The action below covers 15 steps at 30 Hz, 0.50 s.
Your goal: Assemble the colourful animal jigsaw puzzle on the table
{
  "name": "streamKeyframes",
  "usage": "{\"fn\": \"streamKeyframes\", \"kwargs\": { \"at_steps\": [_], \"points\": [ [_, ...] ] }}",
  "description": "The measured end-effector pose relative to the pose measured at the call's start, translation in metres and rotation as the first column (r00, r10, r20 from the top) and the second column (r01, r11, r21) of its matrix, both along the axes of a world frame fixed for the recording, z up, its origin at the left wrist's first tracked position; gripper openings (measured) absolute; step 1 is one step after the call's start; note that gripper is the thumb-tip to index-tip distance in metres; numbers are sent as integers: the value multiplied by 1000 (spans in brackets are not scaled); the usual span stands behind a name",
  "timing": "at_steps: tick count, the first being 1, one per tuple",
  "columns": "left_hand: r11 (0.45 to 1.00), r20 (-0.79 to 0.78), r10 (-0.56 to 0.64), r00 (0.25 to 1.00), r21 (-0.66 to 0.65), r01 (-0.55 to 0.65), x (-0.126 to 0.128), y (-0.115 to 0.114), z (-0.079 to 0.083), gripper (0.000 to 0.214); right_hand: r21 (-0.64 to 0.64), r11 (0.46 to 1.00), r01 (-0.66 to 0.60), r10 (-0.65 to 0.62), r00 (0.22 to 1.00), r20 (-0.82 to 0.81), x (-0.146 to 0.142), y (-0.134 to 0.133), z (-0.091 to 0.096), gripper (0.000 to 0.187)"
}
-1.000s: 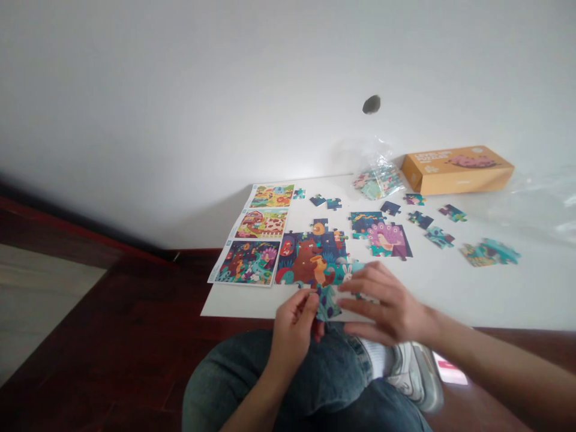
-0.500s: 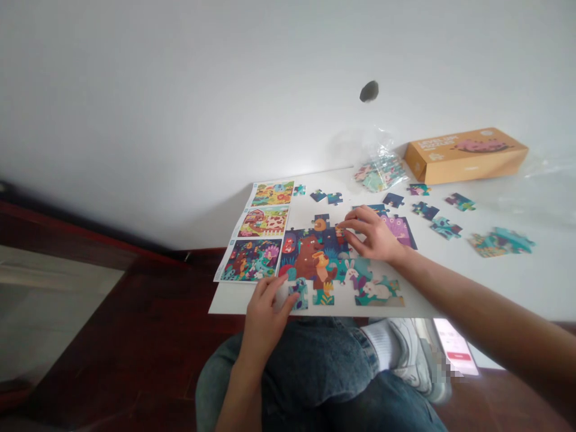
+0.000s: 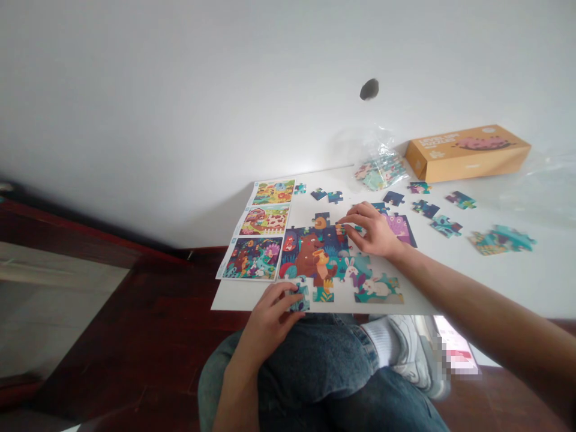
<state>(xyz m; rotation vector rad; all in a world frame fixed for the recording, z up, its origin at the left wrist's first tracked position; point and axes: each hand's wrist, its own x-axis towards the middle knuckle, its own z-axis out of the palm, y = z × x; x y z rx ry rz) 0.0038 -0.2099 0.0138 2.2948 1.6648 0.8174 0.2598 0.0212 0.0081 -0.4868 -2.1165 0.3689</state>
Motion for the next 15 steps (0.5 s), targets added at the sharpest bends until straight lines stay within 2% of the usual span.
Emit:
{"fn": "streamKeyframes", "kwargs": {
  "at_steps": [6, 10, 15],
  "points": [
    [998, 1, -65, 998, 23, 65, -3, 0, -1, 19, -1, 1000, 13, -13, 1000, -3, 0, 2, -2, 19],
    [996, -33, -87, 996, 4, 88, -3, 0, 0, 25, -5, 1000, 11, -11, 1000, -1, -1, 3, -2, 19],
    [993, -40, -106, 994, 42, 108, -6, -1, -2, 29, -20, 1000, 20, -20, 1000, -9, -1, 2, 1, 18]
  ]
}}
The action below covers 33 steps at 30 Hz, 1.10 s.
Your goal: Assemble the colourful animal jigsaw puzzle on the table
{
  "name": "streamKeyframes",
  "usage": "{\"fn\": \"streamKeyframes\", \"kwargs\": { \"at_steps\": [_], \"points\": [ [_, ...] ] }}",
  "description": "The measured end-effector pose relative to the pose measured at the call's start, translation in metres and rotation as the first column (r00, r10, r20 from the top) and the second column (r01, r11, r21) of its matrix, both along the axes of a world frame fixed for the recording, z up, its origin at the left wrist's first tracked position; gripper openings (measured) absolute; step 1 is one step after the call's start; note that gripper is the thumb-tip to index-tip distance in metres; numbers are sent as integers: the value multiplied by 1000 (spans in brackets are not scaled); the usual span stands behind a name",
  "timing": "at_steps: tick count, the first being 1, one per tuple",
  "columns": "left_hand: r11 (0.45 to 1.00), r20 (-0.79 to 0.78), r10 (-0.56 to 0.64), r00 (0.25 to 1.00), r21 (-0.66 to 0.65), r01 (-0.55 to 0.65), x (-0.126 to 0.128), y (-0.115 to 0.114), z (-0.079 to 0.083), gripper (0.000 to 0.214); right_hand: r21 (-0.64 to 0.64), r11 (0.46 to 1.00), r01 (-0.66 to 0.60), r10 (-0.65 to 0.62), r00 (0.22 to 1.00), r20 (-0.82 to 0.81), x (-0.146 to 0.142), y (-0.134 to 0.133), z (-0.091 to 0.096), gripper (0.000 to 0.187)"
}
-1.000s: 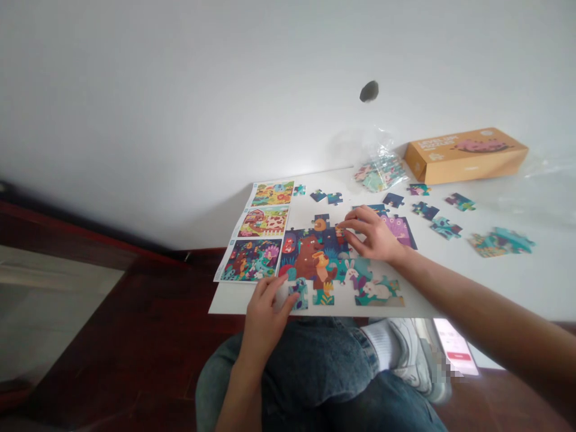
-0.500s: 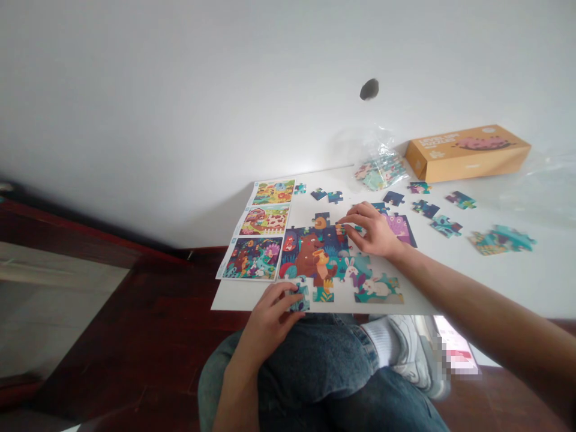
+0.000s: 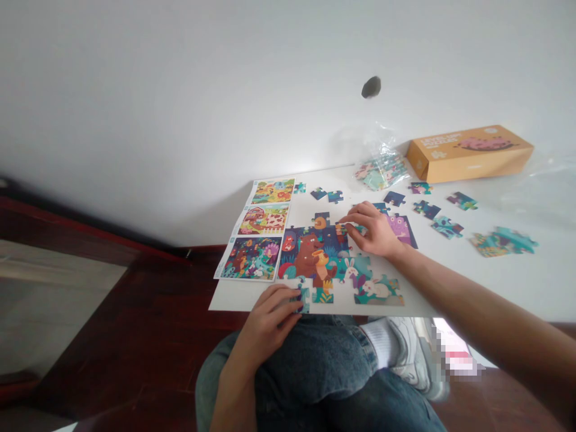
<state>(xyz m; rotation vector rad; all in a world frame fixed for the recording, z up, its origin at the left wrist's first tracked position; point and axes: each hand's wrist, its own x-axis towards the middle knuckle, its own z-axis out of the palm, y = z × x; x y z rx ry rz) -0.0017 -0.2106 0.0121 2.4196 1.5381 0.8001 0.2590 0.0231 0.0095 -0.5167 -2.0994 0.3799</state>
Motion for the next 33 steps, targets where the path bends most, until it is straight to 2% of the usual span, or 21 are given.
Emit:
{"fn": "streamKeyframes", "kwargs": {
  "at_steps": [9, 13, 18, 24, 28, 33],
  "points": [
    [998, 12, 36, 999, -45, -36, 3, -5, -1, 23, 4, 1000, 9, -9, 1000, -10, -1, 1, 0, 19],
    [998, 64, 27, 998, -58, -23, 2, -5, 1, 20, -8, 1000, 10, -10, 1000, -19, -1, 1, -2, 22],
    [990, 158, 83, 984, -128, -63, 6, -4, 2, 16, -11, 1000, 5, -6, 1000, -31, -2, 2, -3, 24],
    [989, 134, 146, 980, 10, -148, 19, 4, 1, 18, -8, 1000, 0, -1, 999, -37, -3, 1, -1, 24],
    [986, 123, 155, 980, 38, -161, 27, 7, -2, 21, -23, 1000, 6, -6, 1000, -31, -3, 2, -2, 23],
    [966, 80, 242, 967, 71, -248, 29, 7, -7, 20, -23, 1000, 12, -12, 1000, -28, -2, 3, -3, 22]
  ]
}}
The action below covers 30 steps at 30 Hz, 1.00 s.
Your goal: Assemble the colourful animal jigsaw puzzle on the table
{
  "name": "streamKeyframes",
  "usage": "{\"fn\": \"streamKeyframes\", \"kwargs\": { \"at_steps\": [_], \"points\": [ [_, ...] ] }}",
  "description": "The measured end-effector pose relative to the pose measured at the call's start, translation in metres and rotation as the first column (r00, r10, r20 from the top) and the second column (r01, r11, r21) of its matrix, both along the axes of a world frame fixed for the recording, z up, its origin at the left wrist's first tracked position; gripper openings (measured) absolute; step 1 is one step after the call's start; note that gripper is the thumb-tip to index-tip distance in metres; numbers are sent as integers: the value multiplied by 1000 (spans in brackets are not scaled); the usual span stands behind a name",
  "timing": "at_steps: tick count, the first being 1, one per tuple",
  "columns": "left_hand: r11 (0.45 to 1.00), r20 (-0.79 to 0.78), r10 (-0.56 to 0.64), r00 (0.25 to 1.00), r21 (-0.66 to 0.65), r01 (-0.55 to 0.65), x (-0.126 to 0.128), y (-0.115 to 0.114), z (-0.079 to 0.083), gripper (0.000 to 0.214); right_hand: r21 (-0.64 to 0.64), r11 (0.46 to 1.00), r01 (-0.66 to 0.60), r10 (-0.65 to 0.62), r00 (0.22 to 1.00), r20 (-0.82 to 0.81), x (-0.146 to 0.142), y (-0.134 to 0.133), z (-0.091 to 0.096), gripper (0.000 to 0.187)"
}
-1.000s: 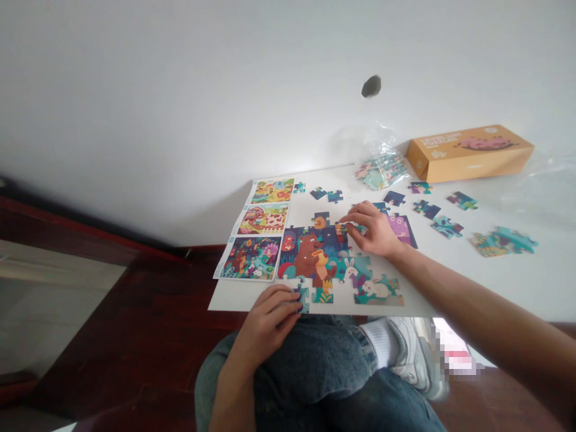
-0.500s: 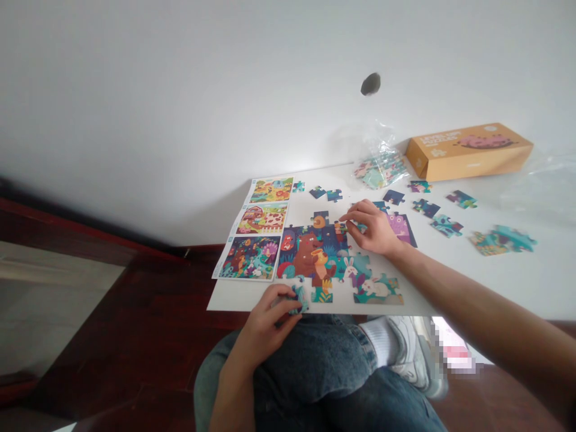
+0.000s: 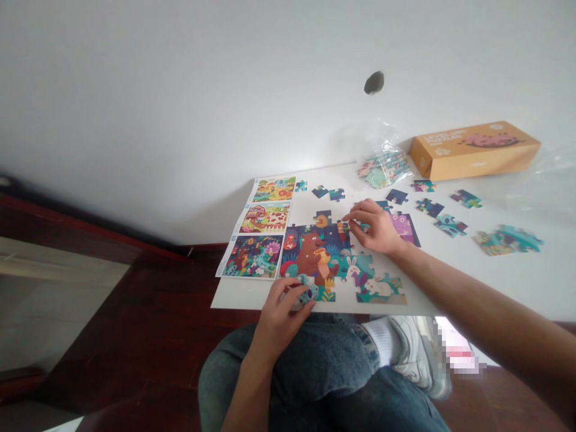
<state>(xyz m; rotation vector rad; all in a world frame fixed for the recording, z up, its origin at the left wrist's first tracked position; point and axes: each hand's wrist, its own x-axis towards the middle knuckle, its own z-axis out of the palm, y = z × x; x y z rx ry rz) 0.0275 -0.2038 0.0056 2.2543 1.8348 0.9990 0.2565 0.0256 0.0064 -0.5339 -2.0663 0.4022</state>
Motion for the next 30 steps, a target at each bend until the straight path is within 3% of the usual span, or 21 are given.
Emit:
{"fn": "streamKeyframes", "kwargs": {
  "at_steps": [7, 14, 20, 24, 30],
  "points": [
    [999, -59, 39, 998, 34, -37, 7, 2, -4, 21, -2, 1000, 7, -7, 1000, 7, 0, -1, 0, 22],
    [986, -64, -156, 986, 42, 158, -8, -6, 4, 29, -2, 1000, 14, -14, 1000, 0, 0, 0, 1, 23],
    [984, -66, -126, 990, 118, 133, -11, -11, 6, 32, -16, 1000, 5, -5, 1000, -2, 0, 2, -2, 23],
    [975, -52, -214, 976, 55, 217, -5, -8, 5, 34, -12, 1000, 12, -12, 1000, 1, 1, 2, -1, 22],
    [974, -26, -227, 974, -21, 226, -10, -7, 9, 40, -10, 1000, 15, -15, 1000, -12, 1, 0, 1, 22]
  ]
}}
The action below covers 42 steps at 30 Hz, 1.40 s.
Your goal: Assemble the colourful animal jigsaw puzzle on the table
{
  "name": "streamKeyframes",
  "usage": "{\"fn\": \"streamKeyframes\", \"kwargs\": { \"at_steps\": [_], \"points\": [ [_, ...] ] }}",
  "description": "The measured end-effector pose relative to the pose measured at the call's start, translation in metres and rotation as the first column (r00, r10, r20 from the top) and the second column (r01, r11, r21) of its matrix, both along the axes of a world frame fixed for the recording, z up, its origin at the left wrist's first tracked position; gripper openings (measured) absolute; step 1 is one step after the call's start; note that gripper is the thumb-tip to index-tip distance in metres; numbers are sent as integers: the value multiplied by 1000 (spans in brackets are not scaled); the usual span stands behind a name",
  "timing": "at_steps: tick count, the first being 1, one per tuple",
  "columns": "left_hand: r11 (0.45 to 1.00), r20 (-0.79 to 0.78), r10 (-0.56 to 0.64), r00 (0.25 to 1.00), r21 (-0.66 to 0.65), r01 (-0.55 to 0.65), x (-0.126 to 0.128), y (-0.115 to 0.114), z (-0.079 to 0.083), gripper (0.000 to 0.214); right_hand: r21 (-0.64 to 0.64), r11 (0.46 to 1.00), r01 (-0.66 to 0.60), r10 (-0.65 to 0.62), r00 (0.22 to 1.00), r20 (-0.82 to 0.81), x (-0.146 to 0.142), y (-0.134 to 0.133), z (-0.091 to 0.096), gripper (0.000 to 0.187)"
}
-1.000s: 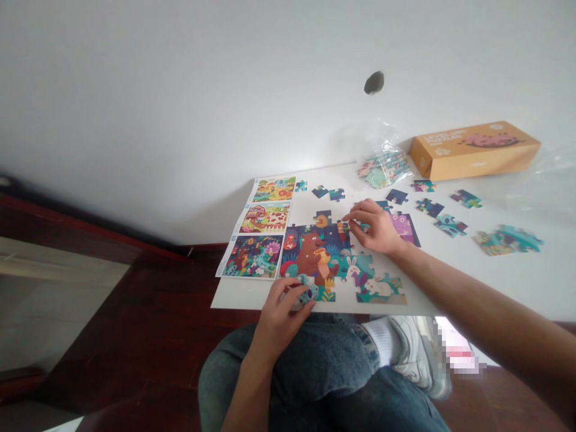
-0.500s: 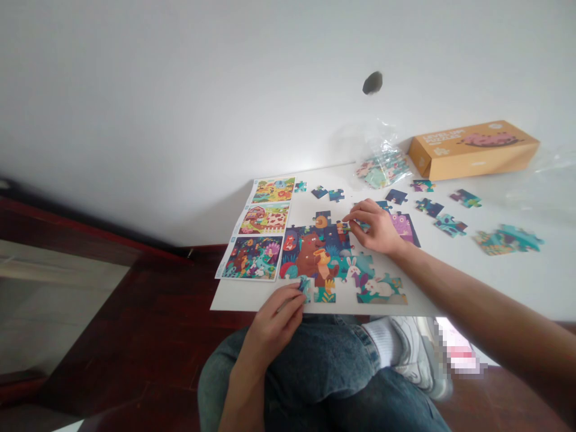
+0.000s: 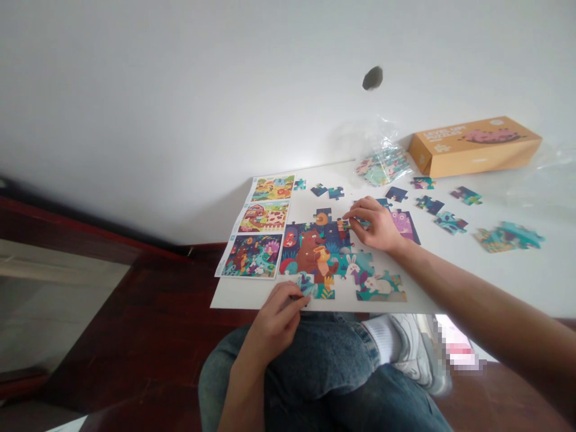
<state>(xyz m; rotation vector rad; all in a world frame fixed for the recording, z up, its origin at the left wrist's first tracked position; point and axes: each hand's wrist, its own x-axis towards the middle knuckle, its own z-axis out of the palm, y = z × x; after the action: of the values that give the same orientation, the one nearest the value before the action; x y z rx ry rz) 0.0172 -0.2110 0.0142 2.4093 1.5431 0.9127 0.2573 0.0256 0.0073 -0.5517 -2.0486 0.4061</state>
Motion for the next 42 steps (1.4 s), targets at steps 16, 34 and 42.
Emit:
{"fn": "streamKeyframes", "kwargs": {
  "at_steps": [16, 34, 42],
  "points": [
    [980, 2, 109, 994, -170, -107, -17, -3, 1, 34, 5, 1000, 15, -15, 1000, -1, 0, 3, -4, 21],
    [987, -87, 98, 991, -118, -108, -30, -9, 2, 32, -49, 998, 29, -28, 999, 24, 0, 2, -2, 21],
    [957, -41, 250, 967, -142, -253, -33, -17, -5, 39, -53, 998, 35, -34, 999, 35, -1, 2, -2, 22]
  ]
}}
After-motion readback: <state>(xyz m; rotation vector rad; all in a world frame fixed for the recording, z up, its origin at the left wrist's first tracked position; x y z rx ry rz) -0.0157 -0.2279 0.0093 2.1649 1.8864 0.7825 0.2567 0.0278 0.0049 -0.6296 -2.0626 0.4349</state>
